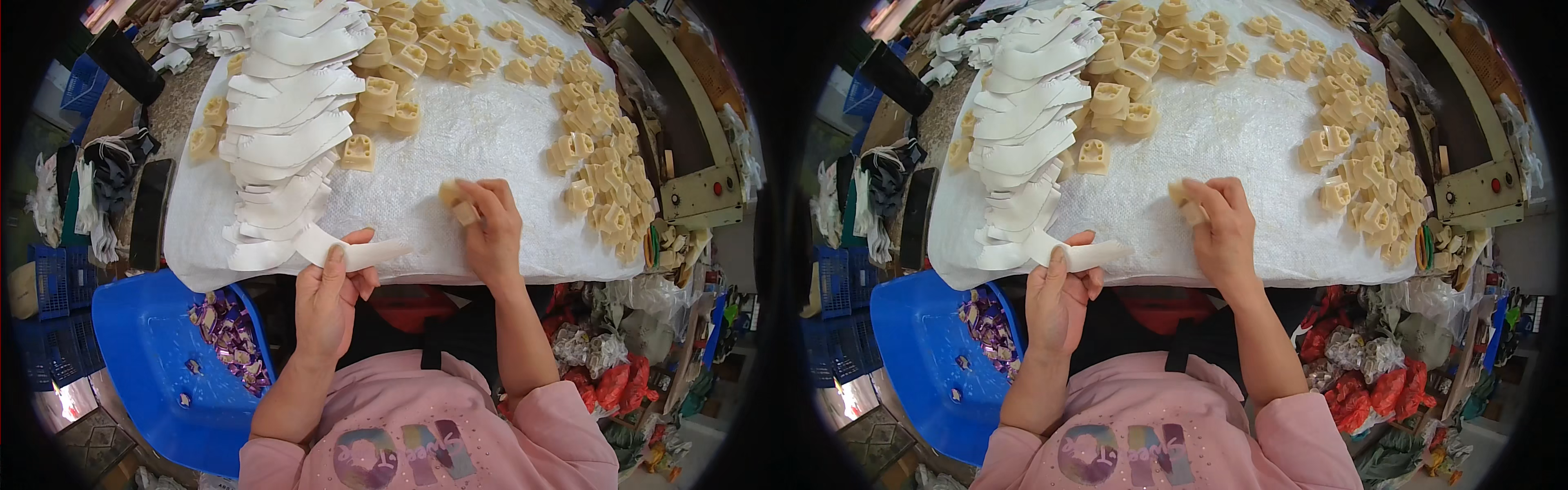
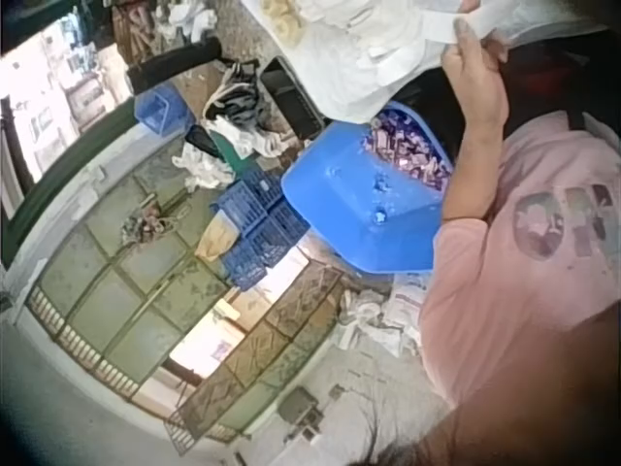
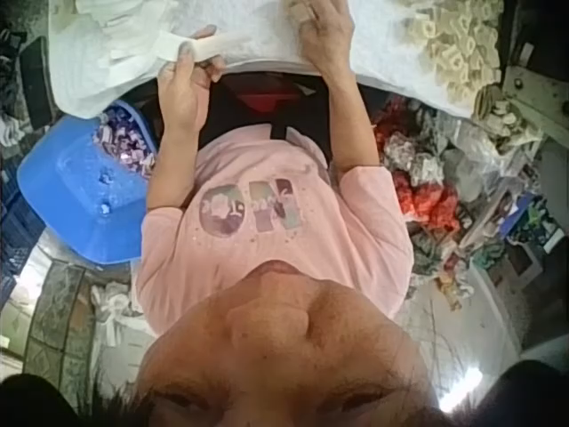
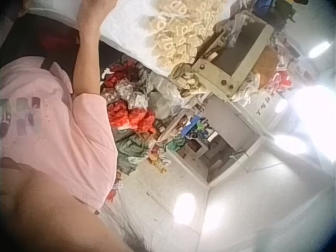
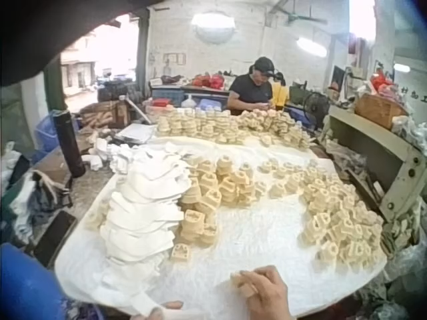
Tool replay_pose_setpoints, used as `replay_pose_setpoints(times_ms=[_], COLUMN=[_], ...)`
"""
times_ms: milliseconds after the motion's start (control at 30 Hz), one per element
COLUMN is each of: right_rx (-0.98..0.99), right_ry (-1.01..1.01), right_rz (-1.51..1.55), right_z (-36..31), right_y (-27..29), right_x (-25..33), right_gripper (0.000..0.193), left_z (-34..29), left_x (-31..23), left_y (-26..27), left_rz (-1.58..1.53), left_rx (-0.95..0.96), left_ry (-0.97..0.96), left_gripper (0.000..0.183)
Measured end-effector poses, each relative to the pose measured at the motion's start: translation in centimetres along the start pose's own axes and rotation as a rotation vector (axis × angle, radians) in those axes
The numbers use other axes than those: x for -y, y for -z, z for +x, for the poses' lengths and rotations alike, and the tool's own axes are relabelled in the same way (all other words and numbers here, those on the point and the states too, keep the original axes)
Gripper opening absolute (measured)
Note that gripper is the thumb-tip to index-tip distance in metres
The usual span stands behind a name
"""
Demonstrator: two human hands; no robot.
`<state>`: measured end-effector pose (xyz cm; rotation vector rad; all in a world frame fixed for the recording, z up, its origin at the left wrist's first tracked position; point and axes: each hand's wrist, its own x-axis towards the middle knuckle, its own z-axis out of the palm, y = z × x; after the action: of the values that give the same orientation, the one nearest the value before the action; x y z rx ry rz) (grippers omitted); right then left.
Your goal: Manual assembly of white and purple shoe components into plastic molds.
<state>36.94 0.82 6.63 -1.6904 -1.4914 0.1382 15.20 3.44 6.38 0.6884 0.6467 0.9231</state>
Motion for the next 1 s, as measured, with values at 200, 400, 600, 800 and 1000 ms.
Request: replay_pose_setpoints(times_ms=[200,400,600,800,1000], right_rx=[0.039,-0.109,-0.119,-0.123,-0.128], right_ry=[0.094,0.379,0.431,0.422,0.446], right_rz=[0.609,0.516,0.523,0.505,0.43], right_z=[-2.5,-3.2,-3.2,-3.1,-3.1], right_y=[1.4,-1.0,-1.4,-1.2,-1.3], right_x=[6.3,5.8,5.6,5.6,5.1], right_gripper=[0.035,0.047,0.052,0.054,0.051], left_z=[-0.7,-1.8,-2.3,-2.5,-3.0], left_x=[0.6,-0.1,-0.3,-0.2,0.1], left_y=[-2.1,-4.0,-3.9,-3.7,-3.6], left_rz=[0.129,0.055,-0.069,0.022,0.221], left_rx=[-0.048,0.039,0.054,0.118,0.097], left_ry=[-0.067,-0.051,0.002,-0.001,-0.052], left_gripper=[0.042,0.041,0.04,0.047,0.045])
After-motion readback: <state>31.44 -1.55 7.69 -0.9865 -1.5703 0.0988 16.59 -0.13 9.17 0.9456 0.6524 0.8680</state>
